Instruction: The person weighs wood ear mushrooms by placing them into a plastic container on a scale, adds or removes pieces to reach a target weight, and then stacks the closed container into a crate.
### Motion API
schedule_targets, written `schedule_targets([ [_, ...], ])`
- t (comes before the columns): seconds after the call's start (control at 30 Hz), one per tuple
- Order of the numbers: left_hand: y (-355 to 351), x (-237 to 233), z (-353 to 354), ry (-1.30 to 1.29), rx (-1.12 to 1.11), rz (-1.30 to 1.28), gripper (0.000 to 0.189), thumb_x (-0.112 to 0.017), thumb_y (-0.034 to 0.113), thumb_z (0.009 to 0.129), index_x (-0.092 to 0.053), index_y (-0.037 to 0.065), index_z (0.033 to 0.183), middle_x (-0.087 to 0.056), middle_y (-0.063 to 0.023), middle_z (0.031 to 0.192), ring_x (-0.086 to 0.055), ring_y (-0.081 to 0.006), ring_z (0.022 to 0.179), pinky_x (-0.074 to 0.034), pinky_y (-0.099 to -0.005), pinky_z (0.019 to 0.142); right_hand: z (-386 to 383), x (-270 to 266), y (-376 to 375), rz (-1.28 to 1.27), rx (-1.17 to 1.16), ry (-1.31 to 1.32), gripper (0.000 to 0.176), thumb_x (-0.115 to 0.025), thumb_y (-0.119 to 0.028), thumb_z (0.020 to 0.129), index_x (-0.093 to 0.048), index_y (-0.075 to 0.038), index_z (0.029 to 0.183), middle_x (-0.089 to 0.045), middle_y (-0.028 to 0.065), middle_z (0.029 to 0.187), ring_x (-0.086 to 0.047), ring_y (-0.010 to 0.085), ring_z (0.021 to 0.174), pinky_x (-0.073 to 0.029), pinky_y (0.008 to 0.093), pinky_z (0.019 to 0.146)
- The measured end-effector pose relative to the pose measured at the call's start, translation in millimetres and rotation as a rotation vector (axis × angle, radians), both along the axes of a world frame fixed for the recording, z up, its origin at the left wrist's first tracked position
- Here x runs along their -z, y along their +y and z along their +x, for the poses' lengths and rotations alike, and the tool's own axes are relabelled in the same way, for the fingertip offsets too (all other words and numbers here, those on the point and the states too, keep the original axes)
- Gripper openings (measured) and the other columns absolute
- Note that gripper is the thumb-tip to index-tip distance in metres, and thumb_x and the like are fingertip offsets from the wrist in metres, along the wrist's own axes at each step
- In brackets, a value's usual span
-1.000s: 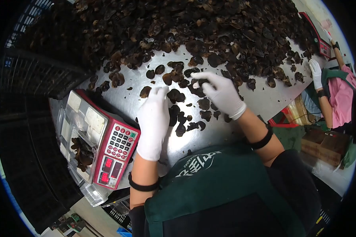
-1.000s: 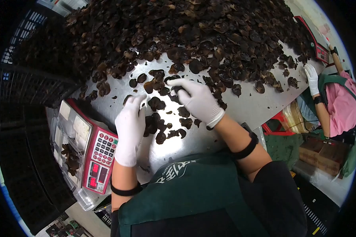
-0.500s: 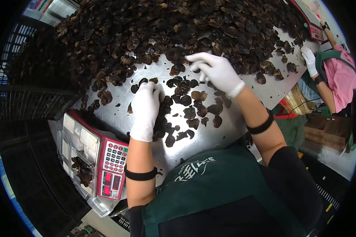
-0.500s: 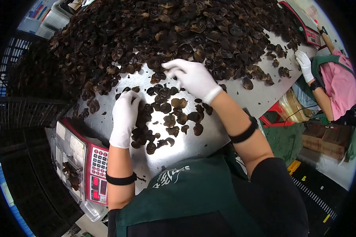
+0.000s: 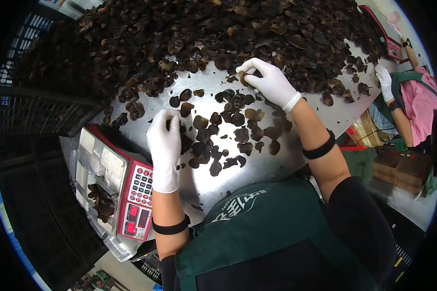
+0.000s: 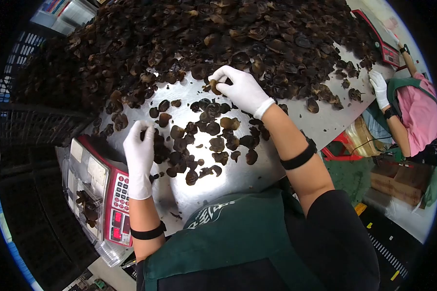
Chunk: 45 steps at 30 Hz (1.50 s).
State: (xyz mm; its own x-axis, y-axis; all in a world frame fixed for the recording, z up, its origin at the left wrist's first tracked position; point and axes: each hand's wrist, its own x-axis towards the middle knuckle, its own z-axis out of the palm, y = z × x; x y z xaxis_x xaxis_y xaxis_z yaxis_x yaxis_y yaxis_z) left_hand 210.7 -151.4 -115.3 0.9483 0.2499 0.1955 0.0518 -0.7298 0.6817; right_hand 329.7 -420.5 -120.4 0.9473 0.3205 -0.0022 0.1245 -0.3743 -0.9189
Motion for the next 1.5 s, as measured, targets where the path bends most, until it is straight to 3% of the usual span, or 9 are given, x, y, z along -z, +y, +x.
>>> schedule_targets([
  [0.1,-26.2,-1.1,7.4,0.023,0.091,0.030,0.016,-0.069,0.001,0.083,-0.068,0.004,0.098,-0.069,-0.0093,0.089,-0.066,-0.0194,0.078,-0.051,-0.0293,0.076,-13.9,-1.7,-3.9,-0.070,-0.028,-0.041,0.022,-0.065,-0.015,0.088,-0.067,-0.007,0.108,-0.067,0.0051,0.083,-0.058,0.0068,0.073,-0.050,0.0262,0.068],
  [0.27,-60.4,-3.0,8.1,0.137,0.214,0.128,0.022,-0.075,0.021,0.081,-0.068,0.008,0.096,-0.067,-0.0117,0.089,-0.066,-0.0286,0.082,-0.052,-0.0371,0.075,-38.5,15.5,13.8,-0.628,-0.103,-0.279,0.033,-0.074,-0.039,0.079,-0.069,-0.013,0.098,-0.070,0.0093,0.084,-0.069,0.0277,0.081,-0.054,0.0372,0.072],
  [0.37,-53.2,1.7,1.2,0.301,0.253,0.193,0.014,-0.073,0.017,0.081,-0.065,0.007,0.085,-0.066,-0.0124,0.094,-0.065,-0.0323,0.086,-0.051,-0.0373,0.079,-32.7,18.8,9.1,-0.413,-0.041,-0.275,0.029,-0.072,-0.039,0.081,-0.068,-0.010,0.084,-0.068,0.0099,0.075,-0.068,0.0298,0.071,-0.053,0.0388,0.065],
  [0.47,-29.0,3.0,-2.6,-0.034,0.229,0.015,0.012,-0.069,0.012,0.086,-0.059,0.005,0.081,-0.063,-0.0133,0.085,-0.064,-0.0309,0.078,-0.051,-0.0387,0.070,-24.7,3.6,4.1,-0.282,0.005,-0.183,0.027,-0.073,-0.027,0.084,-0.062,-0.004,0.077,-0.061,0.0121,0.066,-0.058,0.0242,0.056,-0.048,0.0332,0.059],
  [0.6,5.6,-24.8,-16.0,0.267,-0.236,-0.367,0.009,-0.064,0.008,0.091,-0.057,0.002,0.090,-0.065,-0.0107,0.079,-0.063,-0.0174,0.072,-0.050,-0.0321,0.071,-14.8,-15.5,17.8,-0.390,-0.034,-0.250,0.032,-0.073,-0.032,0.083,-0.059,-0.005,0.072,-0.062,0.0119,0.066,-0.059,0.0297,0.059,-0.049,0.0356,0.061],
  [0.67,23.6,-17.6,-20.4,0.143,-0.210,-0.239,0.010,-0.064,0.006,0.091,-0.055,0.002,0.091,-0.064,-0.0077,0.079,-0.061,-0.0124,0.074,-0.050,-0.0301,0.071,-10.3,-17.3,29.2,-0.483,-0.046,-0.256,0.033,-0.072,-0.038,0.081,-0.060,-0.009,0.073,-0.064,0.0106,0.066,-0.065,0.0312,0.066,-0.052,0.0400,0.063],
  [0.83,4.6,-26.6,-18.8,0.092,-0.097,0.019,0.024,-0.063,0.000,0.081,-0.065,0.008,0.104,-0.064,-0.0125,0.086,-0.064,-0.0255,0.077,-0.051,-0.0336,0.073,-8.7,8.4,65.8,-0.801,-0.307,-0.329,0.030,-0.071,-0.037,0.080,-0.067,-0.011,0.094,-0.070,0.0123,0.079,-0.069,0.0323,0.079,-0.054,0.0434,0.073],
  [1.17,-24.8,6.7,-5.6,0.206,0.109,0.687,0.011,-0.067,0.012,0.080,-0.063,0.011,0.089,-0.062,-0.0101,0.087,-0.064,-0.0296,0.083,-0.051,-0.0408,0.072,6.5,-8.6,86.2,-0.555,-0.227,-0.323,0.026,-0.066,-0.028,0.081,-0.070,-0.011,0.101,-0.071,0.0089,0.080,-0.069,0.0293,0.077,-0.054,0.0410,0.072],
  [1.5,4.9,-45.0,-103.4,0.126,-0.050,-0.100,0.012,-0.070,0.002,0.079,-0.064,0.003,0.090,-0.064,-0.0118,0.088,-0.065,-0.0270,0.082,-0.051,-0.0338,0.074,5.7,-0.3,159.4,-0.864,-0.497,-0.461,0.018,-0.059,-0.009,0.082,-0.073,-0.004,0.091,-0.072,0.0151,0.093,-0.071,0.0303,0.090,-0.057,0.0404,0.077],
])
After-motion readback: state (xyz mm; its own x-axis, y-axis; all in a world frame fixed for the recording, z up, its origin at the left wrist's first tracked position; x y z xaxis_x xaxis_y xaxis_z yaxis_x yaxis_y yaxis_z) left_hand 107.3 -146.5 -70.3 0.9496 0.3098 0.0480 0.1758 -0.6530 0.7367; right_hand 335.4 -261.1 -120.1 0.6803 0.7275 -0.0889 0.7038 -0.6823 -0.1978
